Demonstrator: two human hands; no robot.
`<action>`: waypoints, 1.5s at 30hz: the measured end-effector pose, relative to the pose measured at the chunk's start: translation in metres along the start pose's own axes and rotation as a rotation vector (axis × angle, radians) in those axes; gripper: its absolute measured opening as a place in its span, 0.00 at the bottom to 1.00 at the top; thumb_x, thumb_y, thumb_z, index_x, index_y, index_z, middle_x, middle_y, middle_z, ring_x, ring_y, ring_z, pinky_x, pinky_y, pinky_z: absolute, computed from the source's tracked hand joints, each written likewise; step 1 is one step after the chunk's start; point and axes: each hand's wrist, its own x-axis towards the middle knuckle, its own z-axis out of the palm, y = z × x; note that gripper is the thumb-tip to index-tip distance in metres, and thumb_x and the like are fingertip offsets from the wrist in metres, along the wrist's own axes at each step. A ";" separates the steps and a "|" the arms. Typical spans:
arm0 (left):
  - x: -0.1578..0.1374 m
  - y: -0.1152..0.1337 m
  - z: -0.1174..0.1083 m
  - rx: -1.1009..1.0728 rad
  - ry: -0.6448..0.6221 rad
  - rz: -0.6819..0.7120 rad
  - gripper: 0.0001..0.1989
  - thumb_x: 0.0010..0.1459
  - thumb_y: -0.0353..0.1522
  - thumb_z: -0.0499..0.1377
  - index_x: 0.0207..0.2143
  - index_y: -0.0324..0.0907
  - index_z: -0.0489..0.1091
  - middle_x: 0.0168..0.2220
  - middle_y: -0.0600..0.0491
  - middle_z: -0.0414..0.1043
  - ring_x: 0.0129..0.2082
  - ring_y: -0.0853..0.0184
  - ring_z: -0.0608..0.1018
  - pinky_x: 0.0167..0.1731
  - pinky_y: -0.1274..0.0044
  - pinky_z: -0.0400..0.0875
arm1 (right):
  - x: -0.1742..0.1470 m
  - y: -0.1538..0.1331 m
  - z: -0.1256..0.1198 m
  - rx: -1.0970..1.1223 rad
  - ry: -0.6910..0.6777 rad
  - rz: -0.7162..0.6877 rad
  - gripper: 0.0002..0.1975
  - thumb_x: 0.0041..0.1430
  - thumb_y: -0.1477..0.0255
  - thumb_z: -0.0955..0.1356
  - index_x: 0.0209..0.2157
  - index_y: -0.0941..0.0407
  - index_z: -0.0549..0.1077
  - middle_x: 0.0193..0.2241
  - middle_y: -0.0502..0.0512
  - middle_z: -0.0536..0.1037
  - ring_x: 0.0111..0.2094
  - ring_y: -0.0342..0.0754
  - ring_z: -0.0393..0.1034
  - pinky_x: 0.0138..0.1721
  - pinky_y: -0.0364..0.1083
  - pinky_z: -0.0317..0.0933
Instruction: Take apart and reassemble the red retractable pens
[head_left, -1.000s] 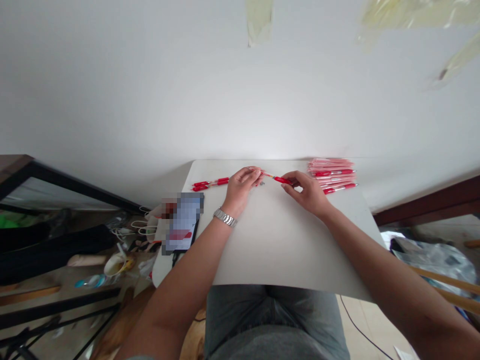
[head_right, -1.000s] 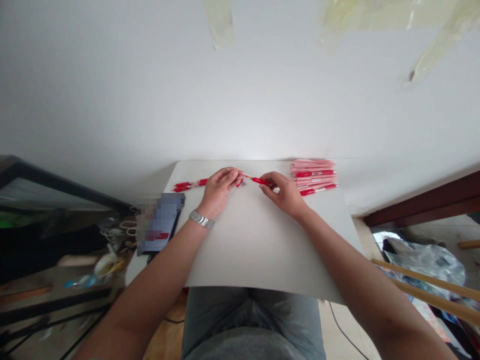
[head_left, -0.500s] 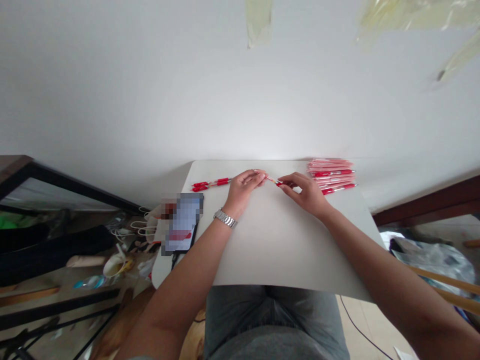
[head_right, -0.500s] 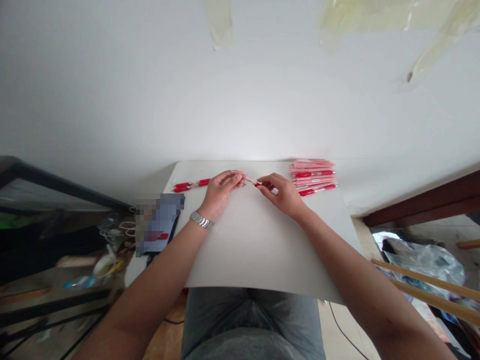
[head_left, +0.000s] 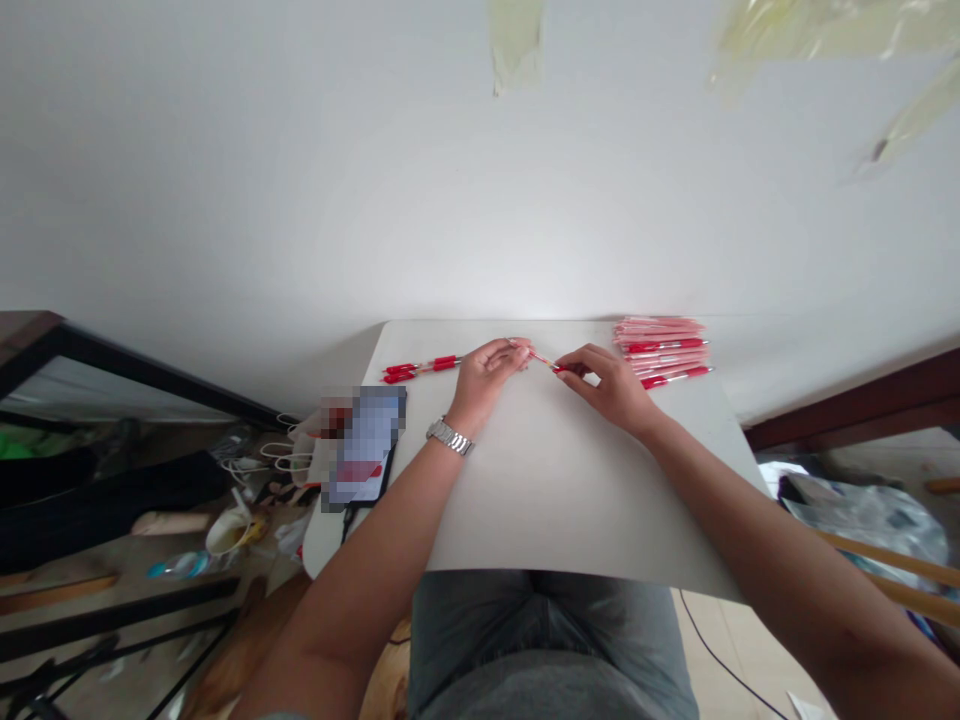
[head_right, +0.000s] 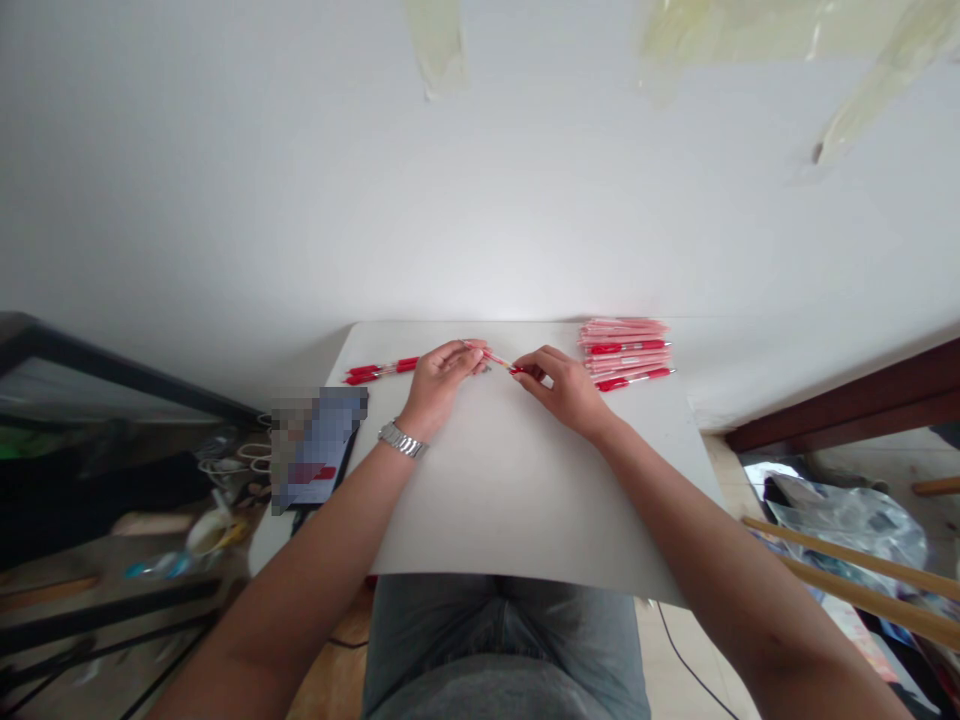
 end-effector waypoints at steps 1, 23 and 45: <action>0.001 0.001 0.000 0.000 0.018 0.006 0.17 0.56 0.43 0.72 0.42 0.41 0.82 0.44 0.45 0.82 0.40 0.64 0.82 0.47 0.70 0.77 | 0.000 0.000 0.000 0.000 0.004 0.002 0.14 0.70 0.57 0.67 0.44 0.52 0.79 0.37 0.57 0.80 0.34 0.50 0.75 0.36 0.51 0.71; 0.006 0.001 -0.038 1.189 -0.222 0.368 0.24 0.60 0.28 0.60 0.59 0.45 0.71 0.54 0.47 0.73 0.54 0.54 0.73 0.59 0.61 0.70 | 0.002 0.003 -0.003 -0.049 0.091 -0.019 0.10 0.70 0.62 0.68 0.44 0.53 0.78 0.35 0.56 0.79 0.34 0.49 0.74 0.36 0.49 0.70; 0.009 -0.004 -0.034 1.163 -0.248 0.392 0.17 0.65 0.30 0.60 0.56 0.47 0.72 0.52 0.49 0.78 0.53 0.56 0.76 0.55 0.62 0.71 | 0.002 0.003 -0.003 -0.054 0.076 -0.015 0.10 0.70 0.62 0.69 0.44 0.53 0.78 0.35 0.56 0.79 0.34 0.49 0.74 0.36 0.49 0.70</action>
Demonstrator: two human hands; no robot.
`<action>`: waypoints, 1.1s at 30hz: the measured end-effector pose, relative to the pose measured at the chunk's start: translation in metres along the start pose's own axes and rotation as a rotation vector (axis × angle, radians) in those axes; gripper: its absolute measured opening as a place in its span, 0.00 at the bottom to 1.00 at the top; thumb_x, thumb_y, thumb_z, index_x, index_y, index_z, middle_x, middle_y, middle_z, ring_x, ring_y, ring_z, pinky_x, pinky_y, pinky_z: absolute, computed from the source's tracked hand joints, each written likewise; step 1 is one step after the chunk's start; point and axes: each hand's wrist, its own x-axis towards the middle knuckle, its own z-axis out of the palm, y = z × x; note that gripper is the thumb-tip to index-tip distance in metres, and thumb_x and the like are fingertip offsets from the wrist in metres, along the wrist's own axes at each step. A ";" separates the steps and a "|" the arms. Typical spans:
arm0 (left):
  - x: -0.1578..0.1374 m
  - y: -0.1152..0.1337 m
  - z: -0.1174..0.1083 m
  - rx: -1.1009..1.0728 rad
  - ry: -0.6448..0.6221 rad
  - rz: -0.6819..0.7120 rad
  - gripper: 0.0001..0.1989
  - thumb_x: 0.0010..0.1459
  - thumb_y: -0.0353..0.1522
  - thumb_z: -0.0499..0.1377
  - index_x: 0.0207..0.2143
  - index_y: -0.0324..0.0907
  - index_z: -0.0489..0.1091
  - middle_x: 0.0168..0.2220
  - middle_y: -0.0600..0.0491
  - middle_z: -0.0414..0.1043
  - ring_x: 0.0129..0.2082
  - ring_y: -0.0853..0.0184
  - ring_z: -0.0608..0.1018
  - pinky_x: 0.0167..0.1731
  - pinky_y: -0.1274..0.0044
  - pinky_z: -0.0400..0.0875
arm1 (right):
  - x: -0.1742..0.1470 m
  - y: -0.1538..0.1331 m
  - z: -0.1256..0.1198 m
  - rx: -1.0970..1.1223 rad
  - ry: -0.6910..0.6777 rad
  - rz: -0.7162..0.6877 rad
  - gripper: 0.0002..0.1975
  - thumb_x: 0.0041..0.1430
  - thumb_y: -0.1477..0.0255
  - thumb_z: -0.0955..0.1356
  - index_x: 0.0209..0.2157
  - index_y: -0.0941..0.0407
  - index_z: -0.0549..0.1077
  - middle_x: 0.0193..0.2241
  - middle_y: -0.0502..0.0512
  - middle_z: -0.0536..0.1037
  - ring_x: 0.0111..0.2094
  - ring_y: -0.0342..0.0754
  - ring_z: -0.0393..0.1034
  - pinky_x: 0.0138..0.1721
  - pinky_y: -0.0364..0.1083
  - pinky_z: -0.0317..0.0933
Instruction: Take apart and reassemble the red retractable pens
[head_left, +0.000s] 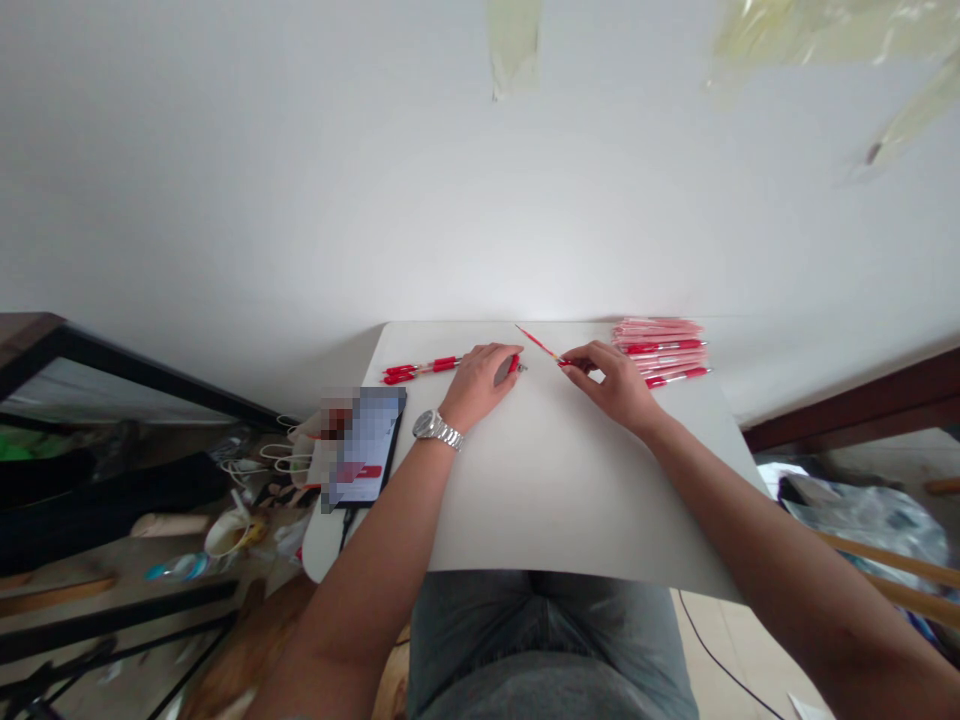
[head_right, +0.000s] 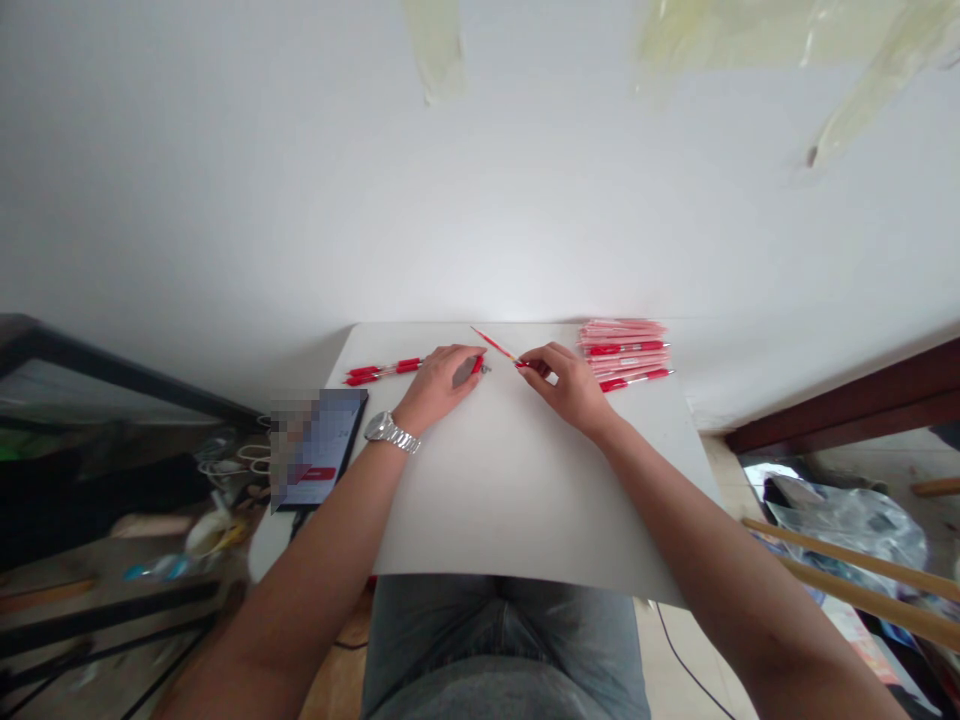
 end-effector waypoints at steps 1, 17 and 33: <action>0.000 0.000 0.000 -0.005 0.007 -0.002 0.17 0.65 0.30 0.60 0.56 0.46 0.72 0.52 0.49 0.78 0.52 0.56 0.76 0.55 0.62 0.71 | 0.000 0.000 0.000 -0.001 0.000 -0.001 0.10 0.70 0.63 0.69 0.44 0.53 0.78 0.35 0.56 0.79 0.34 0.49 0.74 0.36 0.49 0.70; 0.003 -0.002 0.006 -0.361 0.241 -0.151 0.12 0.65 0.32 0.60 0.50 0.44 0.75 0.51 0.47 0.76 0.42 0.66 0.80 0.49 0.70 0.79 | 0.000 -0.002 0.000 0.016 -0.008 0.007 0.13 0.70 0.60 0.68 0.44 0.53 0.78 0.34 0.56 0.78 0.34 0.49 0.73 0.36 0.49 0.71; 0.008 0.000 0.006 -0.797 0.310 -0.319 0.14 0.63 0.35 0.63 0.51 0.45 0.73 0.53 0.47 0.75 0.43 0.63 0.84 0.52 0.68 0.79 | -0.001 -0.002 0.000 0.043 -0.034 0.011 0.14 0.70 0.58 0.68 0.44 0.53 0.78 0.34 0.56 0.77 0.33 0.49 0.73 0.36 0.49 0.71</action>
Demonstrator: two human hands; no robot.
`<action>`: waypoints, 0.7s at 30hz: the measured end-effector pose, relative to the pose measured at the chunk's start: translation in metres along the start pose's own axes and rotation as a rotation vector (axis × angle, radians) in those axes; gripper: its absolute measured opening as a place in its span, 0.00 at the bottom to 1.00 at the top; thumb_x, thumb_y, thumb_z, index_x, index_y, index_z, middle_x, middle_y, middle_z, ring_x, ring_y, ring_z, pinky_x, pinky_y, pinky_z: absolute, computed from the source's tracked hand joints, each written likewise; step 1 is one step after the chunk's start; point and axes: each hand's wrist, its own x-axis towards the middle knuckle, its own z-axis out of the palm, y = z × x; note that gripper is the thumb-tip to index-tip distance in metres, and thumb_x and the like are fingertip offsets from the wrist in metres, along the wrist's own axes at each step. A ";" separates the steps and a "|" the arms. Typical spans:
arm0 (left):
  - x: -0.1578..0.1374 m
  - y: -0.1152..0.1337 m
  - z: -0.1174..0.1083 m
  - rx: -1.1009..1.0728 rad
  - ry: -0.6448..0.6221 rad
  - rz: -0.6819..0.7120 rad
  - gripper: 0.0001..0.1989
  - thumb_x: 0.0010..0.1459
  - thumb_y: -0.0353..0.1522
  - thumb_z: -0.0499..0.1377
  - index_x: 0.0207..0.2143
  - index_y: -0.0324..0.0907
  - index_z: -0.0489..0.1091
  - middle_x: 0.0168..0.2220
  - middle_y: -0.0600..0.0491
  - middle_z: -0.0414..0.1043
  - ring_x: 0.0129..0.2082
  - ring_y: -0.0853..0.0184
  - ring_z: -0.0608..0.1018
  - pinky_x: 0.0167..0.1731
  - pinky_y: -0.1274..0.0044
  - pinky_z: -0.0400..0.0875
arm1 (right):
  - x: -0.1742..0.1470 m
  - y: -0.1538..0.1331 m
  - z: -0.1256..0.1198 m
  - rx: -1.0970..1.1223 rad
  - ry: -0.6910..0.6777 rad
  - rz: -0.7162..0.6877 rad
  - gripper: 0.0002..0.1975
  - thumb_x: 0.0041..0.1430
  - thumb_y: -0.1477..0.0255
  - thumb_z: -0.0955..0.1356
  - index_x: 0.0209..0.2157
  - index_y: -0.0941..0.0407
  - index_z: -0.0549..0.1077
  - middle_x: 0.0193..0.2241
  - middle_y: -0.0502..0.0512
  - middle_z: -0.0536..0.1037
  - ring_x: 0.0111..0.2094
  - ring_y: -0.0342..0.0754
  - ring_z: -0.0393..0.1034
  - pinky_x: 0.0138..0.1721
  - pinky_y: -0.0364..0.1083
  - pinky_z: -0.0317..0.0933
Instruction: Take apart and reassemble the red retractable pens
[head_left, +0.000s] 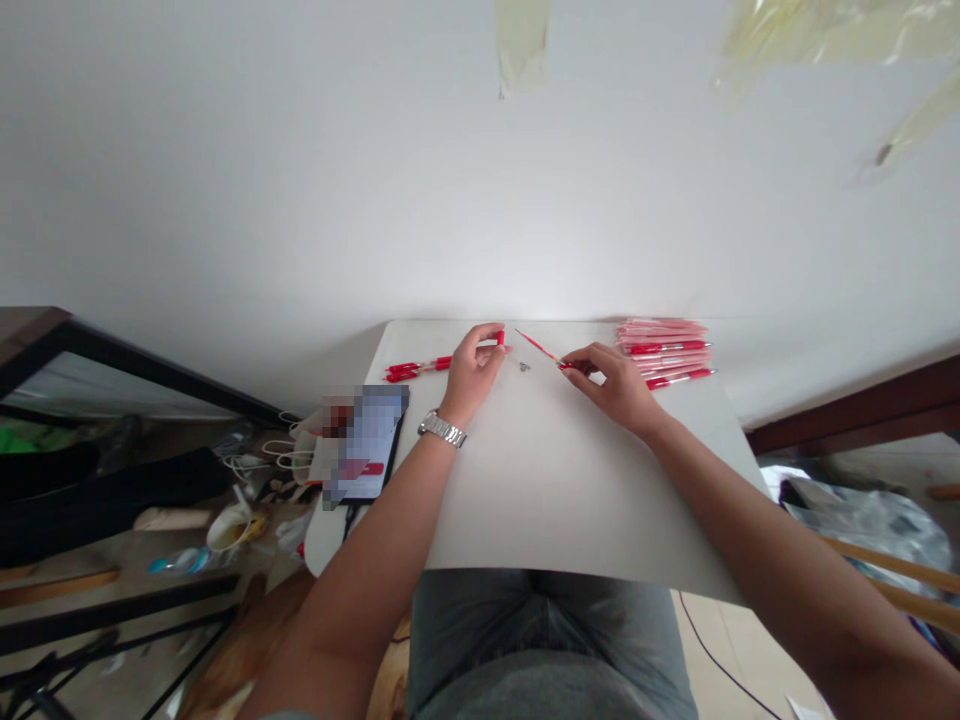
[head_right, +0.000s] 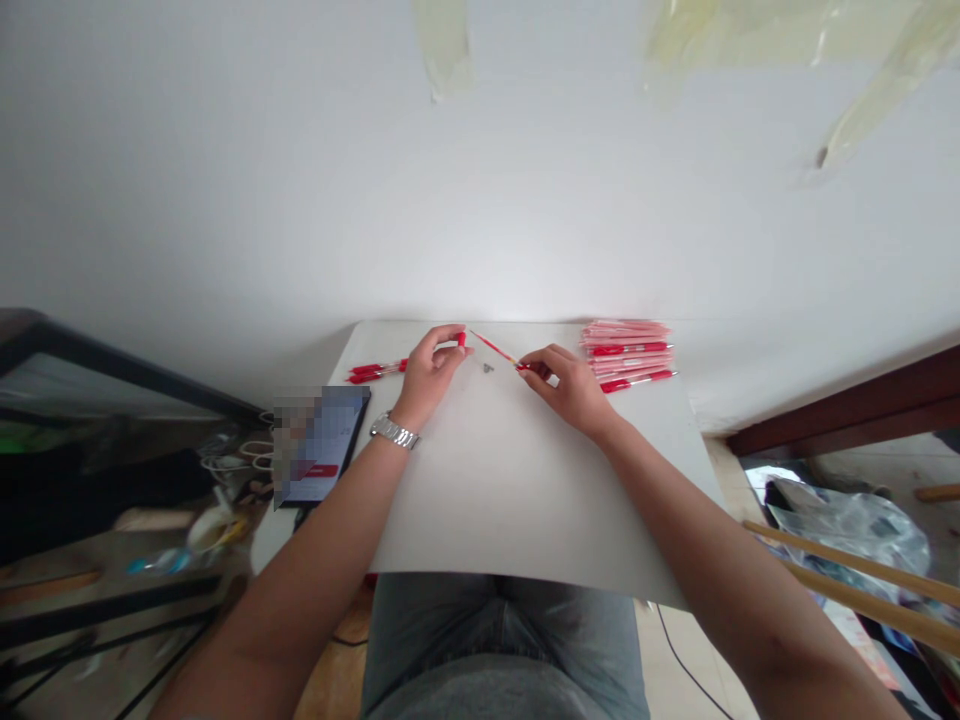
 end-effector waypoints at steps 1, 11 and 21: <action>0.000 0.000 0.000 -0.020 0.010 -0.004 0.14 0.63 0.35 0.64 0.51 0.45 0.73 0.53 0.47 0.75 0.43 0.64 0.84 0.52 0.67 0.79 | 0.000 0.000 0.000 0.001 -0.001 0.000 0.14 0.70 0.58 0.68 0.44 0.53 0.78 0.34 0.56 0.77 0.33 0.49 0.73 0.36 0.49 0.71; -0.002 0.002 0.006 -0.316 0.104 -0.081 0.16 0.59 0.39 0.69 0.46 0.45 0.71 0.45 0.51 0.75 0.45 0.63 0.85 0.55 0.64 0.78 | -0.001 0.001 0.000 0.002 -0.010 0.002 0.14 0.70 0.58 0.68 0.44 0.53 0.78 0.35 0.57 0.78 0.34 0.49 0.74 0.36 0.50 0.72; 0.004 0.003 0.005 -0.400 0.223 -0.148 0.16 0.57 0.39 0.70 0.43 0.45 0.71 0.45 0.50 0.79 0.44 0.68 0.82 0.50 0.72 0.77 | -0.002 0.001 0.000 0.006 -0.026 0.005 0.15 0.70 0.57 0.68 0.44 0.52 0.79 0.34 0.56 0.77 0.33 0.49 0.74 0.35 0.49 0.71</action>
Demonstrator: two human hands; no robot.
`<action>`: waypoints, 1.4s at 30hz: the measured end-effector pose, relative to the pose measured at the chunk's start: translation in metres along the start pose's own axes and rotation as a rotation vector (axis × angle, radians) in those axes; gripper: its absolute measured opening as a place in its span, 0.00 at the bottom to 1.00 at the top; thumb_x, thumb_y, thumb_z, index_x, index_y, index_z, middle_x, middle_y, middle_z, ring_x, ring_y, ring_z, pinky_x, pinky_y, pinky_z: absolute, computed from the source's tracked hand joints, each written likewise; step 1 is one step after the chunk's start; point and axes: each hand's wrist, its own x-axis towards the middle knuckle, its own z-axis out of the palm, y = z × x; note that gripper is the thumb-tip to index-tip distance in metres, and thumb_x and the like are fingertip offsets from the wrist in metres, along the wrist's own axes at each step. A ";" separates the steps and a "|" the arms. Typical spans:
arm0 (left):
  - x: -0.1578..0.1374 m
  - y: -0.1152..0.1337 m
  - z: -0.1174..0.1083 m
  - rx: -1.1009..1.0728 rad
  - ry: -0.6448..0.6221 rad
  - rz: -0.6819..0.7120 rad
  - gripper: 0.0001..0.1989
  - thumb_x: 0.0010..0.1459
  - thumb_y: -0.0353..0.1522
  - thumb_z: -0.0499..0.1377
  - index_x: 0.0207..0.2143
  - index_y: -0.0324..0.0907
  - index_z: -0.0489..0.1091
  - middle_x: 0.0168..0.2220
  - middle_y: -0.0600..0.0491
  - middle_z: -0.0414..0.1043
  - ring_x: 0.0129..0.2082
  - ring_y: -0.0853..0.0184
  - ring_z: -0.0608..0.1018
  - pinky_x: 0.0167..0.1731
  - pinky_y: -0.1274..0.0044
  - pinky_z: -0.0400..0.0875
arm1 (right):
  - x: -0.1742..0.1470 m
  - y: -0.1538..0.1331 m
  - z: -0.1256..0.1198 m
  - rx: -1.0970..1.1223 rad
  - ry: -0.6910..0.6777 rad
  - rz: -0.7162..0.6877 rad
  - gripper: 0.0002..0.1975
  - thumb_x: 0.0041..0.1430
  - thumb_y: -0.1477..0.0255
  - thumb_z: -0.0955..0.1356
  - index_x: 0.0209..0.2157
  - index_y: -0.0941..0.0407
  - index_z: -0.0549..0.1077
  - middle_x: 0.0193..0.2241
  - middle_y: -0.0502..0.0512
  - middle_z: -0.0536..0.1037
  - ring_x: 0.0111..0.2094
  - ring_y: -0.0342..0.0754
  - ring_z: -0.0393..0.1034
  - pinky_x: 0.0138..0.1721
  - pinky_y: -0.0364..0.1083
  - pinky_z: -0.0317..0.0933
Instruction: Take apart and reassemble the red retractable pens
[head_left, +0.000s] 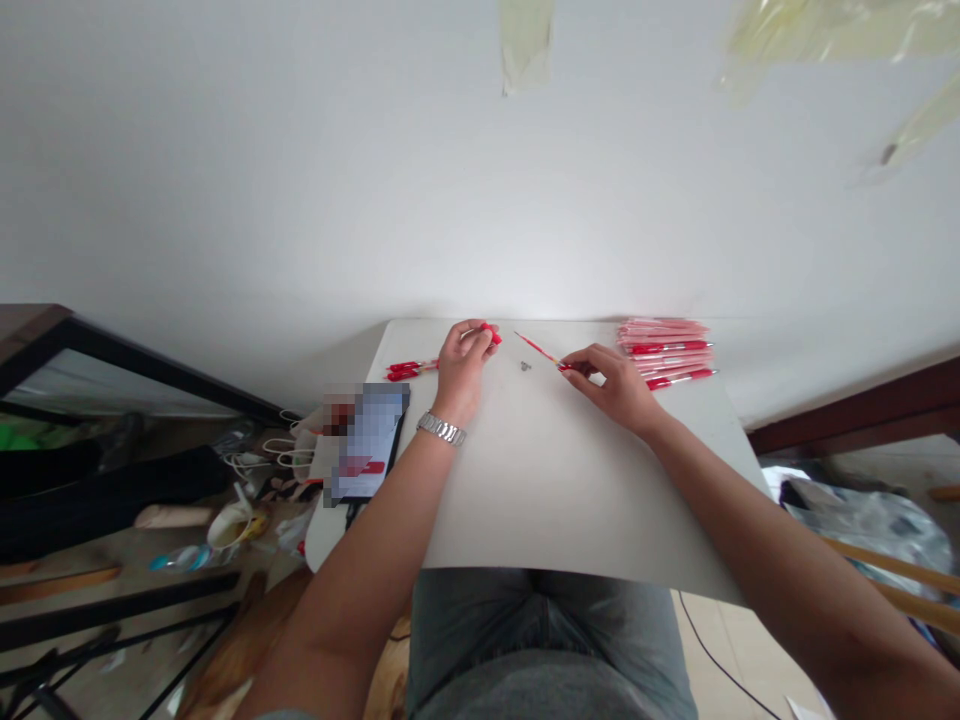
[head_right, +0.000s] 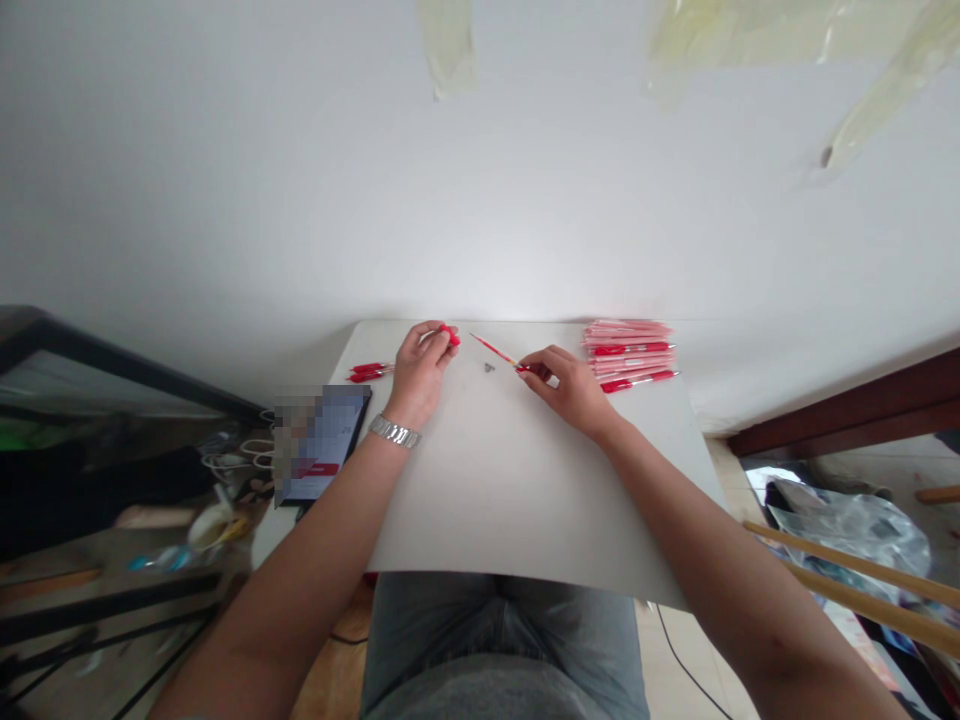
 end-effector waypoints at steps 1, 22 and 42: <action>0.000 0.000 0.000 -0.016 0.000 -0.006 0.16 0.56 0.39 0.70 0.43 0.45 0.71 0.45 0.50 0.79 0.44 0.69 0.82 0.50 0.73 0.77 | 0.000 0.000 0.000 -0.001 -0.001 -0.001 0.15 0.70 0.57 0.68 0.44 0.52 0.79 0.34 0.56 0.77 0.33 0.49 0.74 0.35 0.49 0.71; -0.001 0.001 0.001 -0.083 -0.067 -0.018 0.19 0.56 0.40 0.72 0.45 0.45 0.70 0.45 0.50 0.80 0.47 0.66 0.83 0.58 0.66 0.76 | 0.000 0.001 0.000 -0.014 -0.052 0.014 0.13 0.70 0.59 0.68 0.44 0.53 0.79 0.37 0.57 0.79 0.32 0.48 0.74 0.34 0.49 0.70; -0.014 0.010 0.012 -0.119 -0.169 -0.116 0.18 0.50 0.36 0.76 0.39 0.43 0.75 0.43 0.51 0.80 0.47 0.66 0.81 0.58 0.67 0.74 | 0.000 0.003 0.001 -0.002 -0.043 -0.015 0.12 0.70 0.61 0.68 0.45 0.53 0.79 0.37 0.57 0.79 0.33 0.48 0.74 0.35 0.48 0.70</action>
